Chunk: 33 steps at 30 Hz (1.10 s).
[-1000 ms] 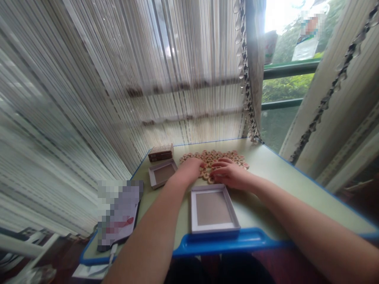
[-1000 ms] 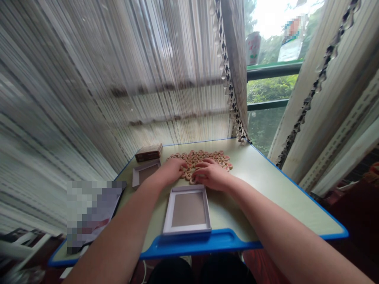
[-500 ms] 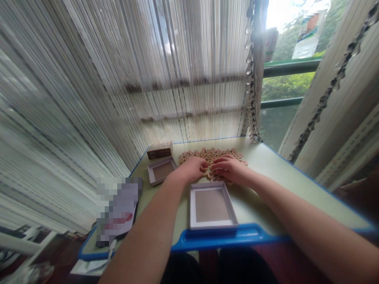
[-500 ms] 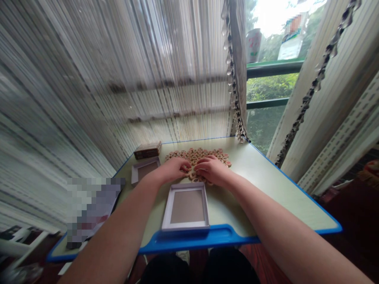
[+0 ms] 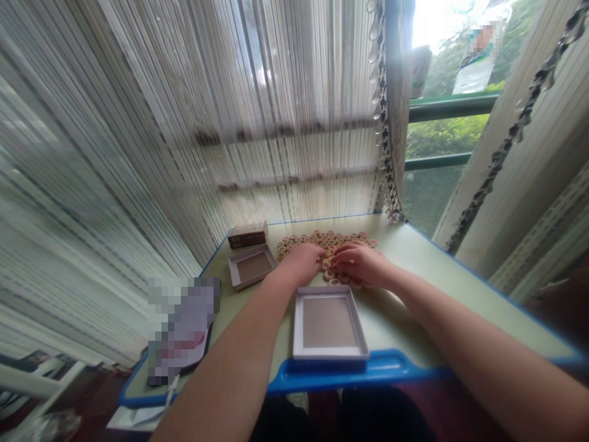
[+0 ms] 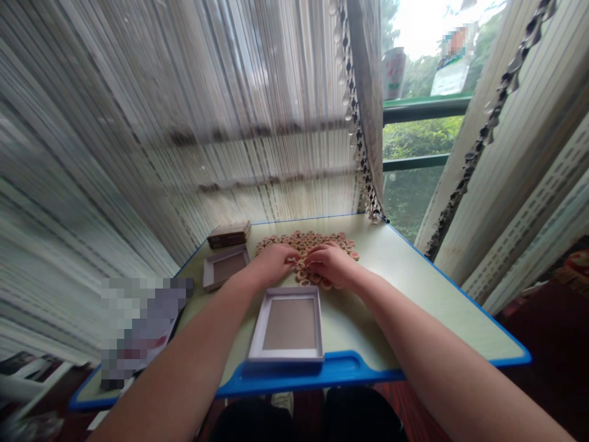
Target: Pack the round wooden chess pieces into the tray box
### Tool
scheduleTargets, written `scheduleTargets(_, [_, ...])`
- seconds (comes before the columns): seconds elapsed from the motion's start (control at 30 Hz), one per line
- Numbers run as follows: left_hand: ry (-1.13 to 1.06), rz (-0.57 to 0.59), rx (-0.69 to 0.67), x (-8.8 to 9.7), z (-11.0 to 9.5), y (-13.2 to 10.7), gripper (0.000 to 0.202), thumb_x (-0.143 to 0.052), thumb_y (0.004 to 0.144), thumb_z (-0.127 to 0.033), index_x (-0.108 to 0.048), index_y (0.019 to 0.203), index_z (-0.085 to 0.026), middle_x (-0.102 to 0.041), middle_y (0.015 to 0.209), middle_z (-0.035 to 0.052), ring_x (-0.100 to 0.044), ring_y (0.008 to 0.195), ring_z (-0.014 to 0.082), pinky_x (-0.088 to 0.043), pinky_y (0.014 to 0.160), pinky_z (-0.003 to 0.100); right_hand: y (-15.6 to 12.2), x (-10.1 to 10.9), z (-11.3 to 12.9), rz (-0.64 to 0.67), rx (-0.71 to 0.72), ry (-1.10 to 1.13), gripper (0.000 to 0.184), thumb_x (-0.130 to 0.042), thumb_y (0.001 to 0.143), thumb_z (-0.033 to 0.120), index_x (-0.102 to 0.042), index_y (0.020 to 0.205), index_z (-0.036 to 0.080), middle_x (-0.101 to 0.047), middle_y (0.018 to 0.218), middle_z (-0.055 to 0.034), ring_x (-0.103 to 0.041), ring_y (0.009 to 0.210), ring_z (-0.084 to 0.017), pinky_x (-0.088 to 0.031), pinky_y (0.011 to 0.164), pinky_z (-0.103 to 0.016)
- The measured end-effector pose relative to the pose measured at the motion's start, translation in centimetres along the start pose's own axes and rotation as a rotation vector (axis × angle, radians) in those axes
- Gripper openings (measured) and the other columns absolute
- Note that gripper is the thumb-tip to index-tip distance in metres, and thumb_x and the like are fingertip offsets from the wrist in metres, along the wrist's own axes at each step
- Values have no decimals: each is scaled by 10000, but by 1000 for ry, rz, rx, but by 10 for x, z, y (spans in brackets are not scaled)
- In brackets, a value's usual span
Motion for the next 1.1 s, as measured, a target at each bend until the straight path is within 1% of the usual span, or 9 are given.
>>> scheduleTargets(0.07, [-67,10,46,8,-1,-4,304,-550,769,-321,-648,1033,-205,-669,971,45,-595,837,167,-442,737,254,0,6,-5,-8,-83,-63,198,-550,818,241,-716,918,201,-674,1012,-76,-582,955,-217,-410,900,-367])
scheduleTargets(0.13, [-124,97,70,16,-5,-9,363,-588,727,-403,-642,1027,-206,-670,950,36,-591,779,155,-437,676,241,-1,13,-11,-21,-202,-146,222,-545,822,294,-711,932,197,-663,1019,-91,-568,982,-236,-392,920,-388])
scheduleTargets(0.27, [-109,277,-21,24,-17,-16,349,-679,615,-392,-671,920,-223,-656,920,8,-574,758,141,-406,617,215,-4,20,-21,-7,-442,-240,314,-510,824,402,-698,973,200,-619,1046,-121,-564,976,-250,-411,895,-376])
scheduleTargets(0.33, [-74,320,-70,23,-23,-17,295,-682,605,-352,-676,871,-224,-651,865,-1,-565,728,133,-389,592,212,-5,19,-23,8,-487,-233,324,-510,817,411,-689,990,204,-607,1042,-119,-572,953,-238,-426,877,-348])
scheduleTargets(0.47, [-9,343,-78,15,-28,-16,119,-619,643,-257,-665,741,-207,-633,702,-12,-528,618,113,-347,530,212,-4,12,-24,21,-473,-216,324,-520,807,426,-684,992,216,-603,1046,-109,-565,985,-231,-419,887,-323])
scheduleTargets(0.67, [-36,298,-79,8,-26,-13,112,-601,654,-257,-665,725,-199,-634,676,-9,-515,604,110,-339,532,214,-4,12,-24,25,-487,-213,310,-516,806,420,-684,959,209,-611,1045,-104,-573,978,-233,-419,880,-319])
scheduleTargets(0.77, [-46,260,-89,6,-28,-12,137,-594,682,-287,-673,747,-197,-643,696,-1,-523,619,112,-352,557,213,-4,16,-23,15,-526,-214,341,-522,805,389,-642,1043,177,-602,1092,-120,-566,999,-236,-413,885,-319])
scheduleTargets(0.93, [-40,115,-115,7,-28,-9,271,-521,780,-411,-673,781,-186,-657,735,20,-551,660,133,-387,598,229,-2,17,-24,-6,-544,-164,461,-514,810,386,-531,1193,131,-639,1004,-121,-591,906,-214,-443,802,-298])
scheduleTargets(1.1, [9,-49,-22,7,-15,-2,239,-474,823,-315,-669,848,-180,-657,862,44,-575,786,153,-422,711,250,-4,18,-25,-4,-485,-218,383,-513,815,388,-602,1111,162,-620,1047,-116,-560,968,-229,-419,863,-328])
Point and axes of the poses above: each hand's wrist, its own y-axis towards the middle knuckle, its own x-axis out of the back of the hand, z = x × y, the point moved 1 cm from there along y, towards the middle knuckle
